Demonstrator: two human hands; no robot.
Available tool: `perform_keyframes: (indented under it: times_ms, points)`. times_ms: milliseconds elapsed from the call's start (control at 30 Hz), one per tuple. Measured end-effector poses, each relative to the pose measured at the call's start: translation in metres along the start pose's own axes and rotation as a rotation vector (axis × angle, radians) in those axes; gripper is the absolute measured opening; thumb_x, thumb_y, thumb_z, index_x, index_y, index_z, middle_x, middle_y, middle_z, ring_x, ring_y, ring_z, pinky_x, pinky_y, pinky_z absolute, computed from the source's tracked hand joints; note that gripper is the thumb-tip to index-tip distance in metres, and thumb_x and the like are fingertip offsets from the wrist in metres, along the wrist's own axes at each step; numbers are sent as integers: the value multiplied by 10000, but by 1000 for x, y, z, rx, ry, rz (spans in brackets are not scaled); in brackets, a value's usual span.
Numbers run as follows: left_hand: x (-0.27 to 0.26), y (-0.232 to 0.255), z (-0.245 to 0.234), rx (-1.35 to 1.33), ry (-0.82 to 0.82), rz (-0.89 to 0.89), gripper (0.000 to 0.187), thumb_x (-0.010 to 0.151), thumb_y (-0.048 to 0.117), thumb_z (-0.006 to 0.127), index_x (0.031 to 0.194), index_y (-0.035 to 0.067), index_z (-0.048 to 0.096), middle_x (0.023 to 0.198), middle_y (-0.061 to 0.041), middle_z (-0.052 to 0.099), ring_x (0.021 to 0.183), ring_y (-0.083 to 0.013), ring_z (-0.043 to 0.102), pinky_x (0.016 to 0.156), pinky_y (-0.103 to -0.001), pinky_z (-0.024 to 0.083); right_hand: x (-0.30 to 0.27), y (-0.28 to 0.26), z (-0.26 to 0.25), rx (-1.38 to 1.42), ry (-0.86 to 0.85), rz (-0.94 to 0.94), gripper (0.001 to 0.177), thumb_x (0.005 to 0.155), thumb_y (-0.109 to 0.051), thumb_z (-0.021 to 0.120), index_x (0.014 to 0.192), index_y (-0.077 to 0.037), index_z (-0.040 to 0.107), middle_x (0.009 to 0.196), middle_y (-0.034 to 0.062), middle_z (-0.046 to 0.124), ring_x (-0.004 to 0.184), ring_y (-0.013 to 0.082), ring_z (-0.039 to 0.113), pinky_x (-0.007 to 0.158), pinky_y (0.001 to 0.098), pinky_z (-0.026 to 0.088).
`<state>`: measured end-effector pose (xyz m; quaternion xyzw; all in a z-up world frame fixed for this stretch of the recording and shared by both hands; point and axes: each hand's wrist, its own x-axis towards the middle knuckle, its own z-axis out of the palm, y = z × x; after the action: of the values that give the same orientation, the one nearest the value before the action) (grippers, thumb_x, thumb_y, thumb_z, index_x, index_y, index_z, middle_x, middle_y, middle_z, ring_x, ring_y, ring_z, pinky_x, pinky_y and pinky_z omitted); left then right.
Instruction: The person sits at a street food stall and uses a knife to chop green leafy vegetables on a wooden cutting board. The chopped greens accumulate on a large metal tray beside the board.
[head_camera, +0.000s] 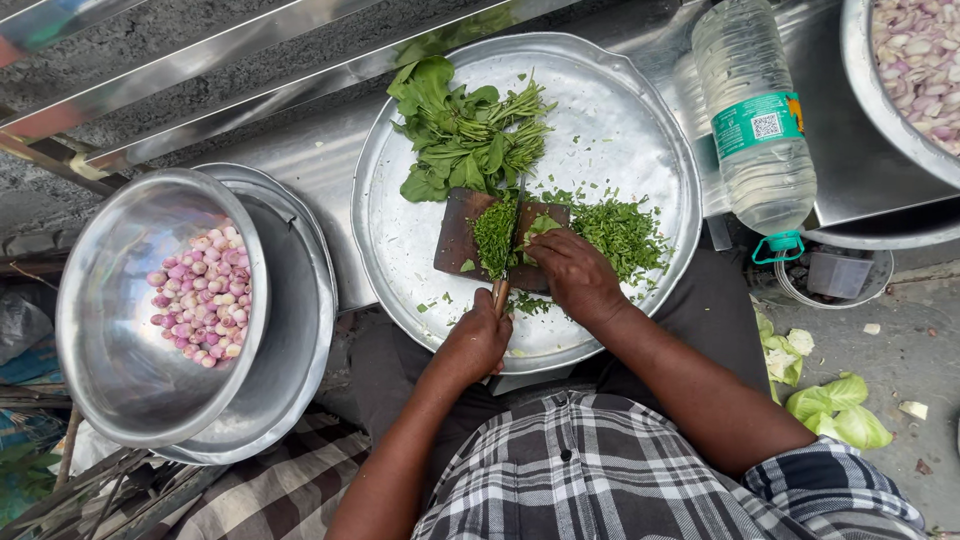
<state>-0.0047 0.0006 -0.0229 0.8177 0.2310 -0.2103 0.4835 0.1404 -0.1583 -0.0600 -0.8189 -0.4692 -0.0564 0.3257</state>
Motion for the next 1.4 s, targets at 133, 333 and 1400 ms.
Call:
perform_keyframes:
  times_ms: [133,333,1400]
  points:
    - [1,-4,-5,276,117,151,389,1028,210,558,1210,-83,379,723,-294,677,639,-420,686,604,-524,538,9,-4,-1,-23,-30,-40,350,798,27,711,1140,-35,745,1198,132,743,1170,292,694,1008,394,560]
    - [-6,19,-16,282,53,74,400,1033,230,529,1240,-80,382,737,-285,680,639,-412,707,608,-521,552,26,-3,-1,200,-111,28,269,799,-76,791,1048,-5,721,1062,129,735,1002,301,713,864,403,593]
    - [-5,19,-3,-51,-231,-68,503,1044,208,464,1331,-136,234,745,-243,680,467,-248,648,459,-410,559,18,24,5,248,-79,17,160,785,52,766,887,-65,801,924,83,767,908,252,742,827,376,610]
